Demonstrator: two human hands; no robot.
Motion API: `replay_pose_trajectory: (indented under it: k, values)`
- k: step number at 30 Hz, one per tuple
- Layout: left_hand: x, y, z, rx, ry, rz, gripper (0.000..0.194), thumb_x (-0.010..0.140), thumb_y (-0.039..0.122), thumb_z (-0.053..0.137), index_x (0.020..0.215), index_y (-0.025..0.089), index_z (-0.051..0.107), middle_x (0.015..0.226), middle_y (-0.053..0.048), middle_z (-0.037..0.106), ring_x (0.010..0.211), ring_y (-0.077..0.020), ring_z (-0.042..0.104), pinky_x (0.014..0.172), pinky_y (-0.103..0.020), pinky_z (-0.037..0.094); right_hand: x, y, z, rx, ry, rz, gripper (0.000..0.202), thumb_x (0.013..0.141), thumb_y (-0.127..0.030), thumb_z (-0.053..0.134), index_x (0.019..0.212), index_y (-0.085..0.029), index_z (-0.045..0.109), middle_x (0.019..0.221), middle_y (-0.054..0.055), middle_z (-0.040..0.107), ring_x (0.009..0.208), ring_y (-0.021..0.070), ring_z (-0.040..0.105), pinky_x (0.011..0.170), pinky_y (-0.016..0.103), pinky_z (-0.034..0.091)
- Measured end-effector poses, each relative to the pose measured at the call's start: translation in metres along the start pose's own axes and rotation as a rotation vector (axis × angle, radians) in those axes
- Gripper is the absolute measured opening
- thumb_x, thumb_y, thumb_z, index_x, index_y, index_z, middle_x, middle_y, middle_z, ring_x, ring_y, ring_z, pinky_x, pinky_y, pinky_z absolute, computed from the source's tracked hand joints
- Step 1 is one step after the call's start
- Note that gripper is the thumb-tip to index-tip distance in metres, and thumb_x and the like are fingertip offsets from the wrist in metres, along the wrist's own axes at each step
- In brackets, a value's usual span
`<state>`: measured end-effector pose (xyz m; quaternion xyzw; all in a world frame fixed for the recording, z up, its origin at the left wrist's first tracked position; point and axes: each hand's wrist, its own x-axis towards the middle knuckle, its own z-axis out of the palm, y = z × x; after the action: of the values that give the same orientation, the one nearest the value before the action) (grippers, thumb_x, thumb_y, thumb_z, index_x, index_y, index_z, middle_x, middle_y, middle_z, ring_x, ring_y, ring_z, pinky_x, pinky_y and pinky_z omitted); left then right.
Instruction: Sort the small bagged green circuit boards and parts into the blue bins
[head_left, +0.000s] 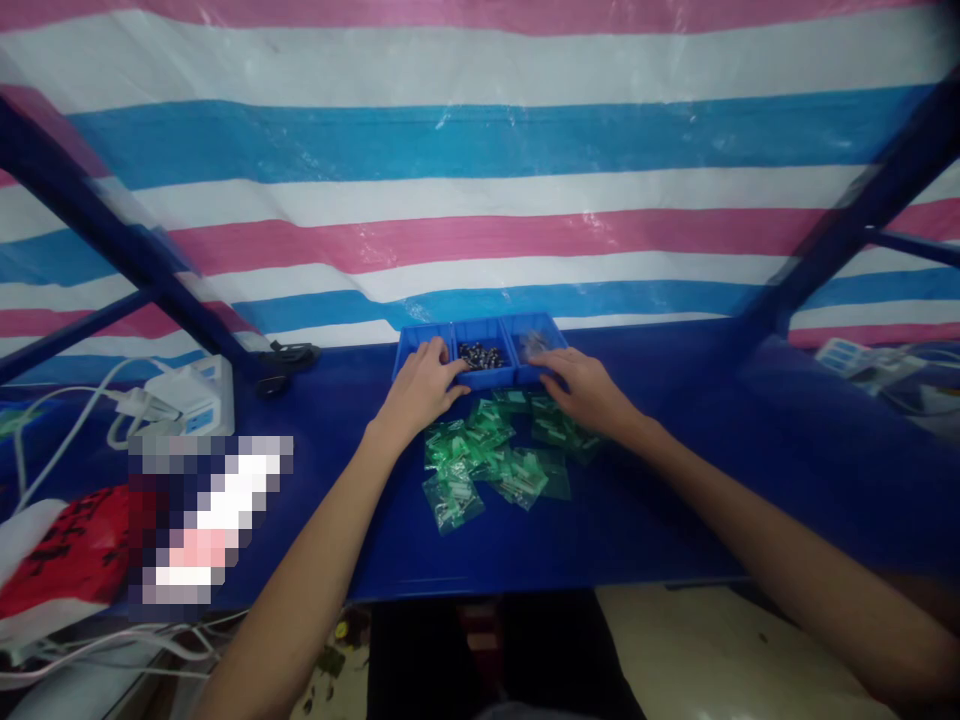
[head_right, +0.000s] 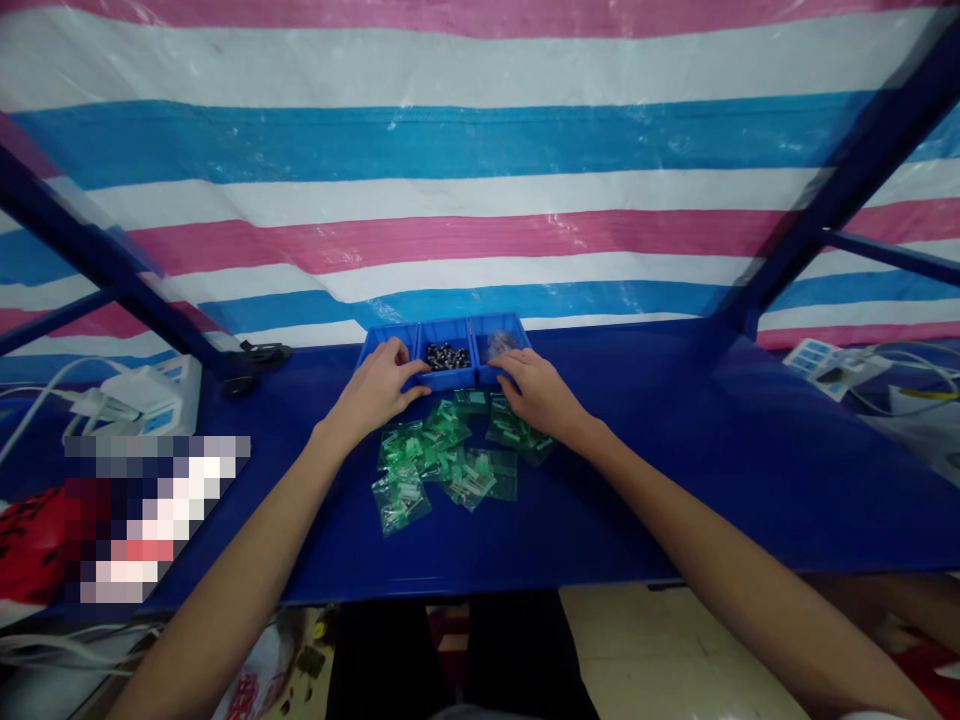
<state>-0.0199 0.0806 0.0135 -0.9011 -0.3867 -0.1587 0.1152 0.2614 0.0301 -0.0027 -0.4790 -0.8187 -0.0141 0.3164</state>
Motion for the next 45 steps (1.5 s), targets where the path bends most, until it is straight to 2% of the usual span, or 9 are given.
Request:
replay_pose_trajectory:
  k: [10,15,18,21,26,30,34,39,45]
  values:
    - [0.001,0.017,0.008,-0.013,0.115,-0.024,0.013,0.094,0.026,0.062,0.101,0.018,0.069,0.118,-0.012,0.061,0.110,-0.0324,0.051,0.090,-0.050,0.040,0.001,-0.003,-0.002,0.029,0.013,-0.006,0.033,0.095,-0.023,0.047,0.121,-0.022,0.069,0.114,0.012,0.072,0.108,0.0313,0.065,0.093,0.052,0.052]
    - [0.003,0.014,-0.013,-0.029,0.177,-0.009,0.010,0.094,0.026,0.064,0.098,0.018,0.069,0.116,-0.008,0.066,0.110,-0.0306,0.052,0.092,-0.050,0.038,0.001,-0.006,-0.006,0.123,0.070,0.044,0.029,0.096,-0.030,0.050,0.115,-0.019,0.069,0.106,0.012,0.072,0.090,0.0264,0.068,0.083,0.045,0.055]
    - [0.001,0.020,-0.036,-0.016,0.224,-0.006,0.012,0.094,0.027,0.064,0.102,0.019,0.069,0.117,-0.008,0.065,0.114,-0.0319,0.051,0.092,-0.049,0.038,0.003,-0.009,-0.009,0.325,0.129,0.211,0.033,0.096,-0.042,0.053,0.114,-0.019,0.069,0.103,0.011,0.073,0.084,0.0250,0.068,0.075,0.042,0.057]
    - [-0.007,0.037,-0.054,-0.011,0.266,0.005,0.015,0.097,0.027,0.060,0.105,0.019,0.069,0.118,-0.009,0.065,0.114,-0.0322,0.050,0.092,-0.050,0.040,0.006,-0.017,-0.013,0.721,0.107,0.437,0.045,0.094,-0.057,0.053,0.117,-0.020,0.066,0.104,0.011,0.073,0.081,0.0251,0.071,0.066,0.040,0.059]
    - [-0.021,0.075,-0.058,-0.049,0.233,0.063,0.020,0.102,0.027,0.050,0.109,0.022,0.068,0.119,-0.009,0.066,0.112,-0.0310,0.053,0.089,-0.049,0.044,0.007,-0.034,-0.018,1.139,-0.065,0.531,0.054,0.094,-0.064,0.047,0.122,-0.020,0.064,0.108,0.014,0.074,0.095,0.0307,0.072,0.075,0.046,0.062]
    - [-0.030,0.097,-0.047,-0.186,0.213,0.039,0.027,0.104,0.028,0.046,0.127,0.023,0.060,0.127,-0.008,0.065,0.115,-0.0282,0.056,0.091,-0.045,0.048,0.006,-0.036,-0.020,1.151,-0.014,0.614,0.037,0.088,-0.046,0.061,0.112,-0.017,0.065,0.105,0.014,0.075,0.099,0.0334,0.071,0.083,0.049,0.061]
    - [-0.046,0.103,-0.034,-0.321,0.131,-0.232,0.060,0.102,0.039,0.050,0.155,0.021,0.028,0.146,-0.017,0.051,0.128,-0.0312,0.054,0.096,-0.045,0.050,0.006,-0.030,-0.019,1.124,0.123,0.638,0.038,0.080,-0.034,0.070,0.114,-0.019,0.061,0.110,0.011,0.074,0.099,0.0311,0.071,0.088,0.048,0.060]
    - [-0.063,0.101,-0.012,-0.259,-0.158,-0.282,0.058,0.102,0.056,0.041,0.151,0.025,0.039,0.154,-0.019,0.042,0.141,-0.0460,0.038,0.103,-0.066,0.040,0.004,-0.023,-0.019,0.873,0.119,0.613,0.036,0.084,-0.042,0.065,0.113,-0.021,0.061,0.100,0.010,0.074,0.092,0.0312,0.071,0.079,0.048,0.061]
    - [-0.069,0.097,-0.013,-0.314,-0.242,-0.274,0.064,0.102,0.059,0.034,0.156,0.024,0.034,0.160,-0.017,0.034,0.149,-0.0410,0.028,0.113,-0.063,0.034,0.003,-0.032,-0.028,0.479,0.147,0.549,0.053,0.084,-0.047,0.064,0.127,-0.017,0.059,0.088,0.009,0.073,0.079,0.0299,0.069,0.076,0.050,0.058]
